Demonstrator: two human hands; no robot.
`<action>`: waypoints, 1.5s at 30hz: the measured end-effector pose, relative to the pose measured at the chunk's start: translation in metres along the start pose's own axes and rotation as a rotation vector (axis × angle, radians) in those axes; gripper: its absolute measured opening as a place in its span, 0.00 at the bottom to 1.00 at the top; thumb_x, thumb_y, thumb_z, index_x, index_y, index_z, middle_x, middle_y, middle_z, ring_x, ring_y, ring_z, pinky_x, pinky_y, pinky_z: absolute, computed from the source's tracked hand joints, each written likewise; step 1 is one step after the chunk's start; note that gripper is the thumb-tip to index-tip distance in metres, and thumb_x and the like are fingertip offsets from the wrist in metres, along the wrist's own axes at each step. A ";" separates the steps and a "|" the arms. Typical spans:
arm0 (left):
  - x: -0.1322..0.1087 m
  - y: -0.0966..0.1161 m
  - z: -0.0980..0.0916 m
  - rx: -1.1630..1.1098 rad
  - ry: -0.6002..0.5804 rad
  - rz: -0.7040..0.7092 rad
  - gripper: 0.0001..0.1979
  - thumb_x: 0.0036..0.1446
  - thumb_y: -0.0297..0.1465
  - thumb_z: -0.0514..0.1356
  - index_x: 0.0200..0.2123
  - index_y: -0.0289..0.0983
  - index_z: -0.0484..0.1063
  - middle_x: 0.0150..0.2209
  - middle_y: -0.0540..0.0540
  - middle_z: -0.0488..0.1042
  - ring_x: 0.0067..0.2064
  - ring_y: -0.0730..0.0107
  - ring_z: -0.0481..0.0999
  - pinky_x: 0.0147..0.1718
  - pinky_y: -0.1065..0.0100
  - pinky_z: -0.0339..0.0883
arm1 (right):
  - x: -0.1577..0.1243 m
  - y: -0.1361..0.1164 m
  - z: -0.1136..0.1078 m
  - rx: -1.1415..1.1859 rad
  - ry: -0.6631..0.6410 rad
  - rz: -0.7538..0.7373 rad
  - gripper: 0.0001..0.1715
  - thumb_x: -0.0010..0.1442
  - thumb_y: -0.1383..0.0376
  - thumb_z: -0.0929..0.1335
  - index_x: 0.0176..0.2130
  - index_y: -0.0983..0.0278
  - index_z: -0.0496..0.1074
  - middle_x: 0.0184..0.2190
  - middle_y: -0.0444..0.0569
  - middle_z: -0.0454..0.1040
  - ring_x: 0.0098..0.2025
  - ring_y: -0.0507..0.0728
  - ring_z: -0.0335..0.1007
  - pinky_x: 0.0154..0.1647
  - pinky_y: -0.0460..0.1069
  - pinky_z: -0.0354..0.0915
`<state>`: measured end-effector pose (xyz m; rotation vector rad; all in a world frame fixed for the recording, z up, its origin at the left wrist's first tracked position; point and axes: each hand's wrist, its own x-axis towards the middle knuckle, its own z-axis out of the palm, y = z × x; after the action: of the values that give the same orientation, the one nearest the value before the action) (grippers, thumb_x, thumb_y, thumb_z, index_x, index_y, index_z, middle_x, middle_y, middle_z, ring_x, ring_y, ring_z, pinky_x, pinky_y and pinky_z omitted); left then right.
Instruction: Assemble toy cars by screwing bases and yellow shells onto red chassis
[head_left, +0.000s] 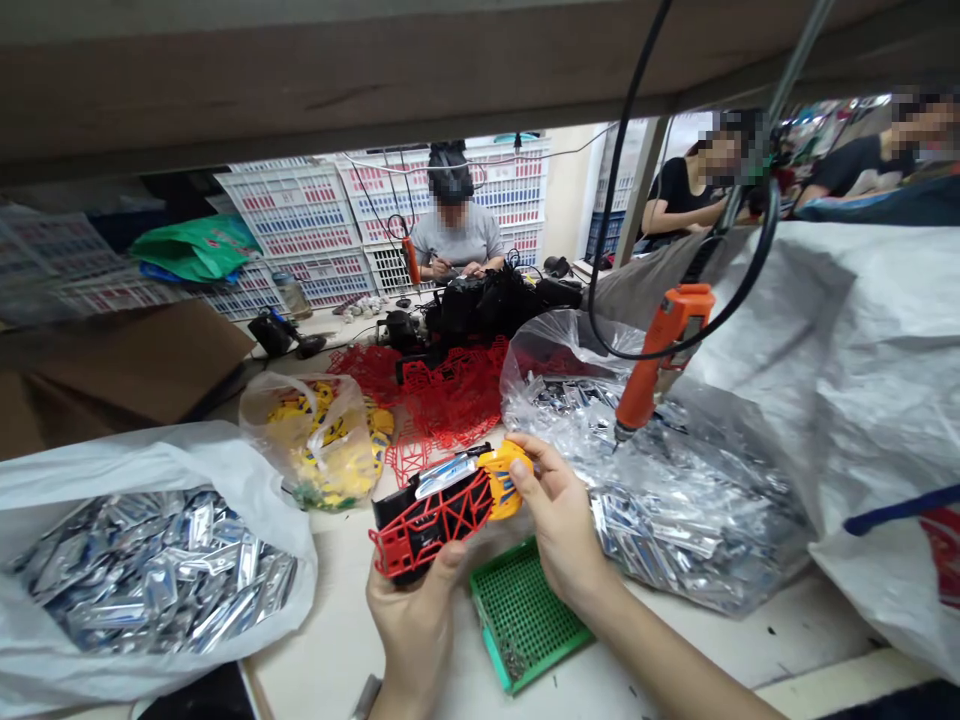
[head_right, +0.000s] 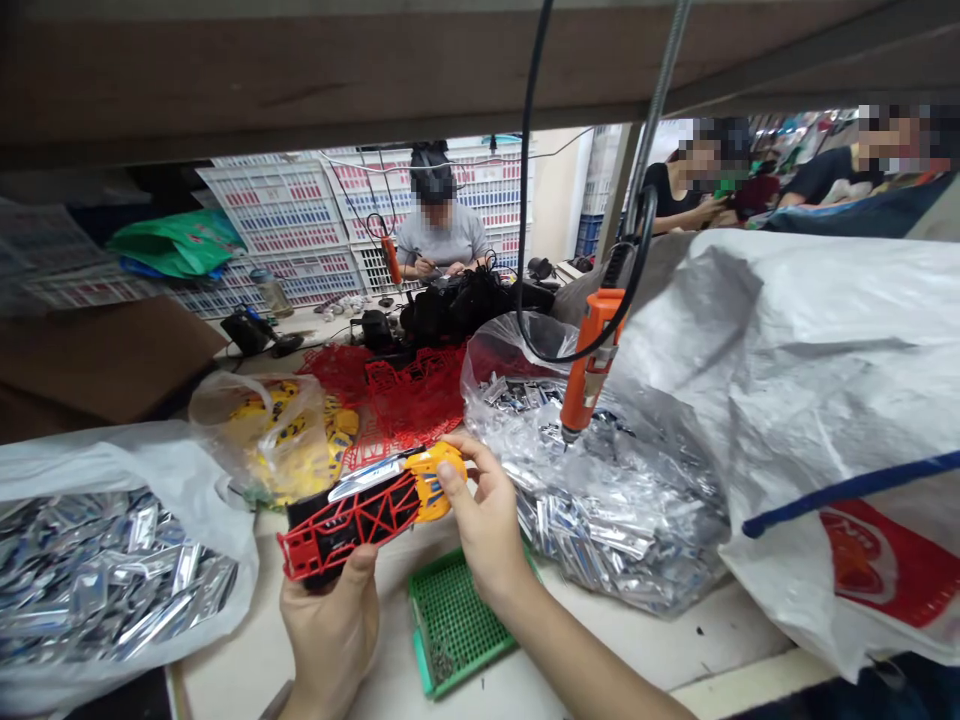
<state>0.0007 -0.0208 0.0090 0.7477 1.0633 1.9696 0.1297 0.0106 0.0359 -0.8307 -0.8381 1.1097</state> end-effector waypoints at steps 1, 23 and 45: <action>0.000 -0.001 -0.002 0.017 -0.001 -0.003 0.24 0.32 0.36 0.82 0.35 0.39 0.81 0.31 0.48 0.85 0.32 0.65 0.84 0.35 0.70 0.80 | 0.000 0.001 0.000 0.007 -0.009 0.014 0.29 0.55 0.46 0.78 0.49 0.60 0.77 0.46 0.50 0.83 0.45 0.59 0.79 0.47 0.52 0.74; 0.036 0.048 -0.011 0.168 -0.880 -0.502 0.50 0.42 0.51 0.78 0.67 0.46 0.68 0.60 0.31 0.77 0.54 0.45 0.82 0.53 0.50 0.75 | 0.009 -0.052 -0.028 -0.207 -0.670 0.093 0.22 0.64 0.61 0.74 0.56 0.57 0.69 0.37 0.45 0.80 0.37 0.54 0.79 0.35 0.46 0.72; -0.038 0.053 -0.035 0.358 -0.012 -0.454 0.36 0.43 0.49 0.76 0.54 0.40 0.78 0.42 0.44 0.85 0.51 0.53 0.84 0.44 0.67 0.77 | 0.078 -0.075 -0.092 -0.195 0.169 -0.237 0.17 0.60 0.47 0.69 0.36 0.58 0.74 0.35 0.52 0.80 0.42 0.63 0.77 0.41 0.58 0.71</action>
<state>-0.0241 -0.0858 0.0332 0.6304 1.4560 1.4079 0.2590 0.0554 0.0728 -0.9464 -0.8860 0.7474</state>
